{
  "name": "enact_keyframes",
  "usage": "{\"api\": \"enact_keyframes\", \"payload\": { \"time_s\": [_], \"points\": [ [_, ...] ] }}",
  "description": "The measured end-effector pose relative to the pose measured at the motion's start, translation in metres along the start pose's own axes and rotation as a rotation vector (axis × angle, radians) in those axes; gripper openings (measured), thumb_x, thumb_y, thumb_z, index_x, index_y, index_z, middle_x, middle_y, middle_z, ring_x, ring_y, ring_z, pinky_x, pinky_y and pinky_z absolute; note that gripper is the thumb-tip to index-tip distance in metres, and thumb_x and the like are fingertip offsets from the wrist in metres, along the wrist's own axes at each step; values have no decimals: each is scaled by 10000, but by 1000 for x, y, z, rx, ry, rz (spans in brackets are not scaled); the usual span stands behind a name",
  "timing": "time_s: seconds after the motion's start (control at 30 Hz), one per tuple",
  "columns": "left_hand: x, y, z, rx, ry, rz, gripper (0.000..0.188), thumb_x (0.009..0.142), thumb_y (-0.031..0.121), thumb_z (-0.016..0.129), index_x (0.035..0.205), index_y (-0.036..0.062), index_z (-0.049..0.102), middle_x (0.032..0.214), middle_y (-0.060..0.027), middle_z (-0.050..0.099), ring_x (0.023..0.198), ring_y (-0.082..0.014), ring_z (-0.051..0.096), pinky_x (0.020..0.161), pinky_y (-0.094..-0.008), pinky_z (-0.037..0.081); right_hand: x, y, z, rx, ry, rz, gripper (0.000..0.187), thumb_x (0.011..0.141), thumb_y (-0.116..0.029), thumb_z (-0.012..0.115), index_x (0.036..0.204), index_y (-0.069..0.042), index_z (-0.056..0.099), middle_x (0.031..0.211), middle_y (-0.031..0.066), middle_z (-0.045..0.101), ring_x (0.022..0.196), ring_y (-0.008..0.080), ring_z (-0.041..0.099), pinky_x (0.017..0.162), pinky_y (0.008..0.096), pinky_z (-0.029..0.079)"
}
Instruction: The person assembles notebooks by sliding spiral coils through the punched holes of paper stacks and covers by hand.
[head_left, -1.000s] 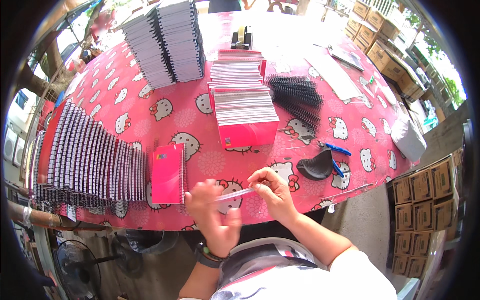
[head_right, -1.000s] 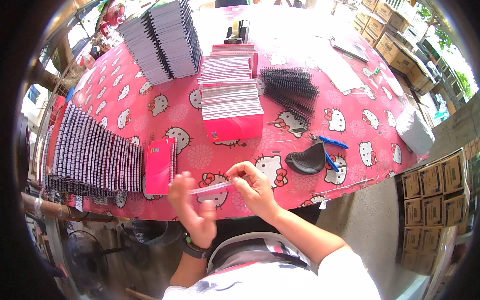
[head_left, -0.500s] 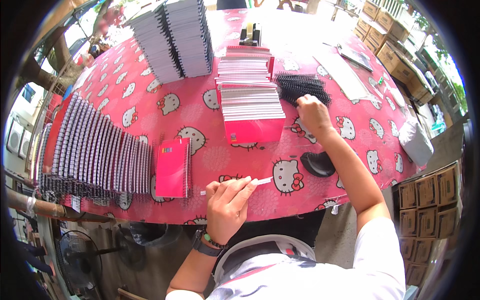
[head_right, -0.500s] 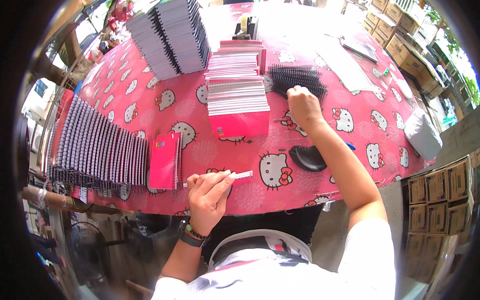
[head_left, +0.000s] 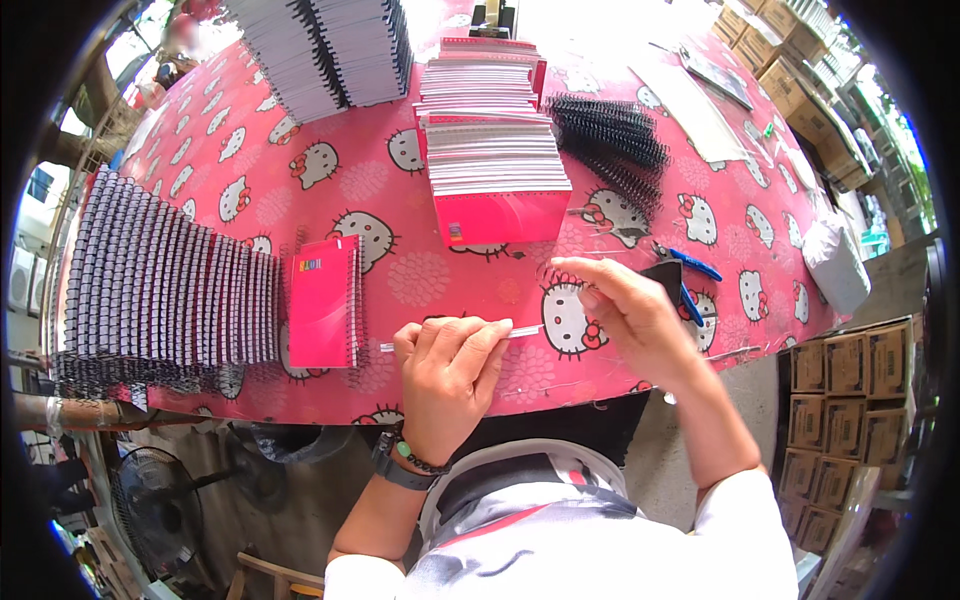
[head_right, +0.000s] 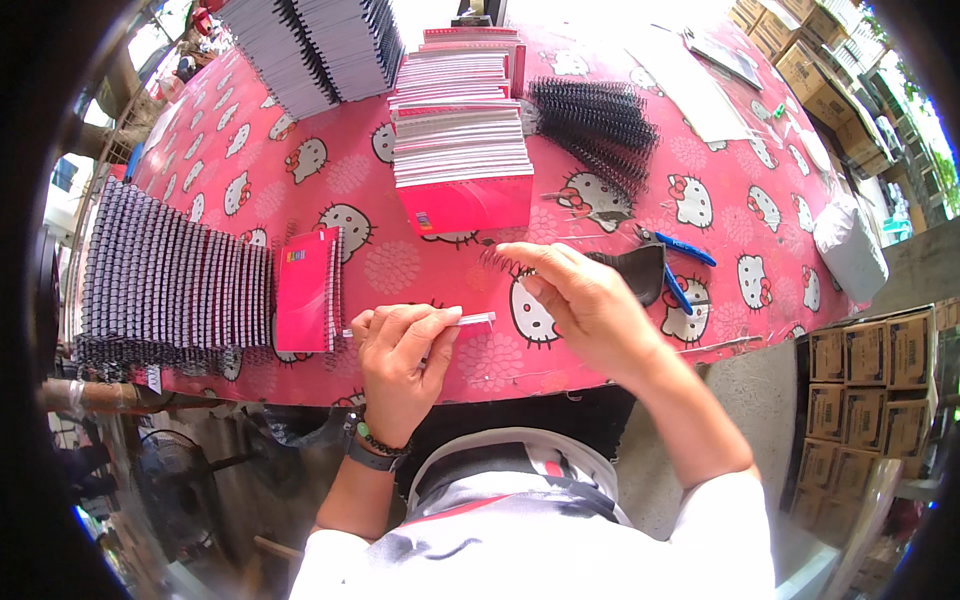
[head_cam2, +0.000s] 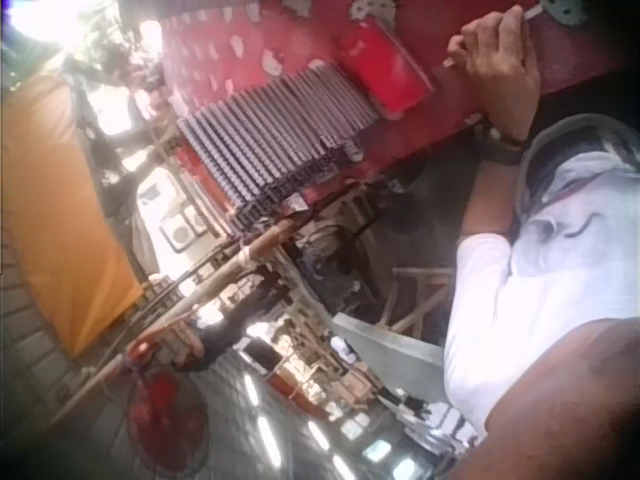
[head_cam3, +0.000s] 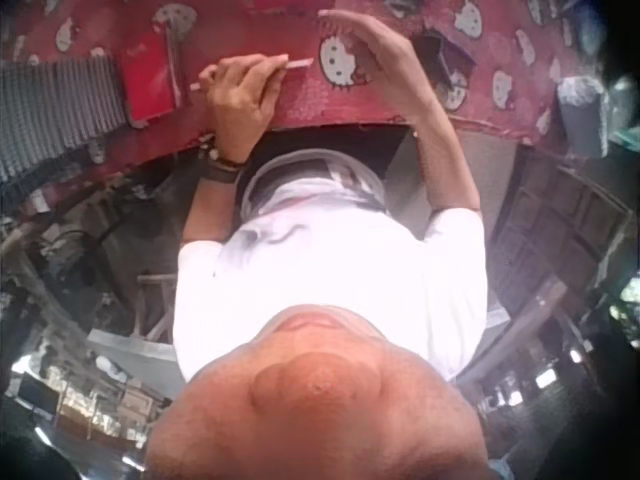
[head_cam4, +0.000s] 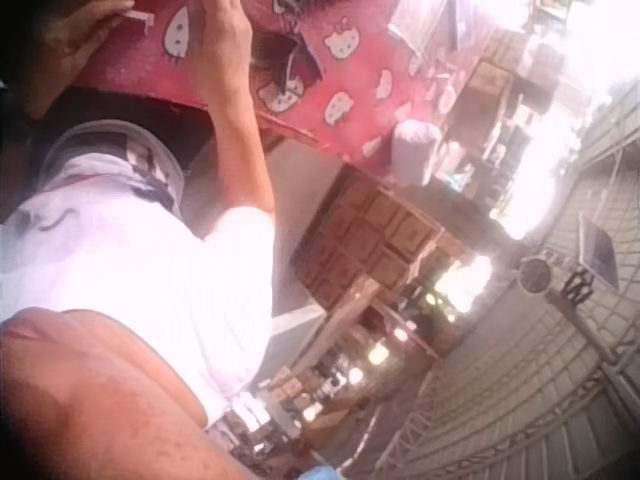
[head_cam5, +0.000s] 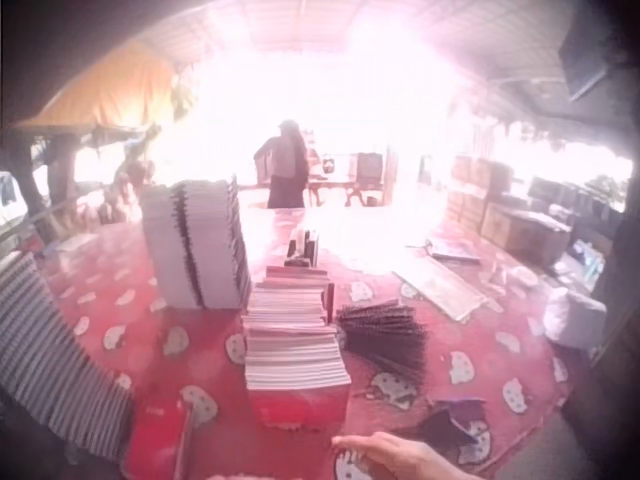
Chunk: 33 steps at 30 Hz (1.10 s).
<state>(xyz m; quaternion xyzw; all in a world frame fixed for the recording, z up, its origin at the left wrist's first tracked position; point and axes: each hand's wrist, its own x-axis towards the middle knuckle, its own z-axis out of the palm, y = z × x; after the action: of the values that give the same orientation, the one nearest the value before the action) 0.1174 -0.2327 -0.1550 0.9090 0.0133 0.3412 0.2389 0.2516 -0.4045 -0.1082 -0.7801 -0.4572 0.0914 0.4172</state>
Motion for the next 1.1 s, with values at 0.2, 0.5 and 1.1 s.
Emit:
{"api": "enact_keyframes", "payload": {
  "time_s": [0.2, 0.5, 1.1],
  "points": [
    [0, 1, -2, 9, -35, 8, 231, 751, 121, 716, 980, 128, 688, 872, -8, 621, 817, -178, 580, 762, -345, 360, -7, 3, 74, 29, 227, 69, 391, 862, 10, 534, 1242, -64, 482, 974, 182, 563, 824, 366, 602, 695, 431, 494],
    [-1, 2, -7, -7, -39, -30, 187, 739, 143, 740, 914, 128, 675, 857, -10, 651, 815, -188, 601, 769, -339, 372, -14, 3, 19, 245, -37, 54, 260, 771, 37, 665, 1011, -63, 642, 885, 72, 591, 760, 220, 591, 671, 291, 486],
    [6, 23, -11, 4, -126, -41, 231, 748, 211, 701, 966, 156, 646, 946, -23, 638, 906, -204, 570, 823, -403, 342, -8, 9, 15, 3, -191, -158, 502, 697, -6, 695, 1167, -76, 533, 1090, 106, 593, 956, 313, 578, 758, 384, 516]
  ]
}}
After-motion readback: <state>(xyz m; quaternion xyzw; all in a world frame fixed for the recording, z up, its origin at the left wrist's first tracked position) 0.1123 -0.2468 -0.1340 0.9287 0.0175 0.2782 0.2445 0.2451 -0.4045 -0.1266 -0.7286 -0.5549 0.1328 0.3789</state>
